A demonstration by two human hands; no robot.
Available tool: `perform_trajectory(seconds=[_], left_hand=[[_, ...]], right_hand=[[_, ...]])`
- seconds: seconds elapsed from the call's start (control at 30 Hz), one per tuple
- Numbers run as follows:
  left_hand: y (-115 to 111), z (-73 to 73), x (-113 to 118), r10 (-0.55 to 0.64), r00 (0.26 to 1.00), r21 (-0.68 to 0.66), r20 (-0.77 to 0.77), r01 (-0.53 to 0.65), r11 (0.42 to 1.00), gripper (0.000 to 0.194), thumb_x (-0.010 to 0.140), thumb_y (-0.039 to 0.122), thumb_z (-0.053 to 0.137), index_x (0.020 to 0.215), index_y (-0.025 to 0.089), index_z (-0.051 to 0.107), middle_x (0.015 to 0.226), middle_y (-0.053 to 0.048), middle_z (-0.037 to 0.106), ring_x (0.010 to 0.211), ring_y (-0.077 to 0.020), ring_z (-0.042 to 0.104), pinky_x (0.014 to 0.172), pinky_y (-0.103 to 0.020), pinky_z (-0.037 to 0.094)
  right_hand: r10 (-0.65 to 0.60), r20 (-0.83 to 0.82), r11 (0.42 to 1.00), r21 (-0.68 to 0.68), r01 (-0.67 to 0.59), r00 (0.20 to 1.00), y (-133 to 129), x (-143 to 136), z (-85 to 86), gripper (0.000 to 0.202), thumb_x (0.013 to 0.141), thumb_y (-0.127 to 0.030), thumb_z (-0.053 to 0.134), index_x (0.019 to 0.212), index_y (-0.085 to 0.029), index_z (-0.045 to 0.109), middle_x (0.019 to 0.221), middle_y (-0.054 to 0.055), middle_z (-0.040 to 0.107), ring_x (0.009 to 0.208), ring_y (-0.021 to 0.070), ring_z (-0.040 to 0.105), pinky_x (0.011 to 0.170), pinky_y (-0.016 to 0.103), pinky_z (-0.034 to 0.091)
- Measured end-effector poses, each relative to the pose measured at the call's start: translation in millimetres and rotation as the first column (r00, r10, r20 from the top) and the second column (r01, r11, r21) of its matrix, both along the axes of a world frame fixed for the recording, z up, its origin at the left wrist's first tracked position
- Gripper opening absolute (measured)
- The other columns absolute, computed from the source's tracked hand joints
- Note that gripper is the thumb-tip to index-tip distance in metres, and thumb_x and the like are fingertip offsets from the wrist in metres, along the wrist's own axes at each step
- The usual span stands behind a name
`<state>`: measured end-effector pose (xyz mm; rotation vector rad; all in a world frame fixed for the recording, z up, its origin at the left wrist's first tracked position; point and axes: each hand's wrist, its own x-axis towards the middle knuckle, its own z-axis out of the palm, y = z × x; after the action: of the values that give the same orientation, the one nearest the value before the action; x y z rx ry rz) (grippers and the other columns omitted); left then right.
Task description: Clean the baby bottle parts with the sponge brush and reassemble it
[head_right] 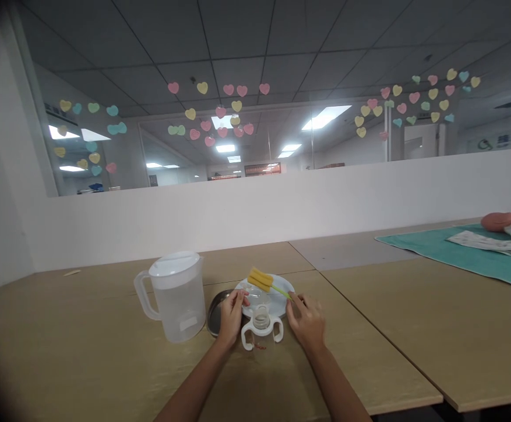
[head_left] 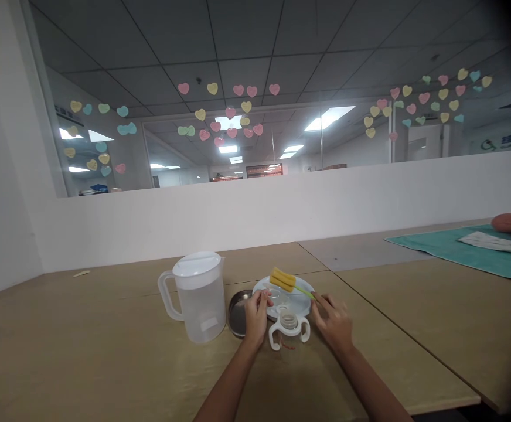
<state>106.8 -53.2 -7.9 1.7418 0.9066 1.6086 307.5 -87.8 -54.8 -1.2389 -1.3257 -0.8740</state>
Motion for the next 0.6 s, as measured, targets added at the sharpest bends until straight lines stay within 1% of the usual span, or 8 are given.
perform_trajectory(seconds=[0.13,0.27,0.47,0.6], left_hand=[[-0.6,0.5,-0.4,-0.025,1.0,-0.003,0.003,0.025,1.0,0.038,0.081,0.051,0.052,0.078,0.015,0.063,0.065,-0.002,0.062,0.065,-0.015,0.058,0.061,-0.022,0.042],[1.1,-0.6,0.3,-0.035,0.999,0.007,-0.004,0.035,0.999,0.033,0.079,0.048,0.056,0.079,0.015,0.063,0.067,-0.002,0.063,0.065,-0.0144,0.058,0.063,-0.022,0.042],[4.6,-2.6,1.9,-0.022,0.999,0.018,0.024,0.022,1.0,0.03,0.076,0.046,0.06,0.078,0.016,0.06,0.067,-0.001,0.062,0.063,-0.0131,0.056,0.062,-0.022,0.041],[4.0,-3.4,1.7,-0.029,0.999,0.011,0.043,0.029,1.0,0.031,0.077,0.047,0.058,0.079,0.017,0.059,0.067,-0.001,0.062,0.064,-0.0134,0.056,0.063,-0.022,0.042]], right_hand=[[-0.021,0.019,1.0,-0.009,0.021,1.0,-0.5,0.1,1.9,0.024,0.086,-0.03,0.051,0.093,-0.02,0.071,0.075,0.004,0.063,0.069,0.0138,0.056,0.071,0.028,0.037],[0.033,0.056,0.999,0.007,-0.033,0.998,-2.1,-0.2,4.1,0.02,0.085,-0.028,0.054,0.093,-0.022,0.071,0.074,0.004,0.062,0.068,0.0127,0.054,0.068,0.027,0.036],[0.063,0.028,0.994,0.084,-0.065,0.998,-2.9,-0.8,3.6,0.021,0.085,-0.025,0.055,0.1,-0.021,0.069,0.077,0.004,0.062,0.072,0.0128,0.056,0.073,0.027,0.042],[0.115,0.07,0.991,0.063,-0.12,0.991,-2.4,-2.0,1.9,0.021,0.085,-0.024,0.055,0.101,-0.021,0.069,0.077,0.005,0.062,0.071,0.0132,0.056,0.073,0.027,0.044]])
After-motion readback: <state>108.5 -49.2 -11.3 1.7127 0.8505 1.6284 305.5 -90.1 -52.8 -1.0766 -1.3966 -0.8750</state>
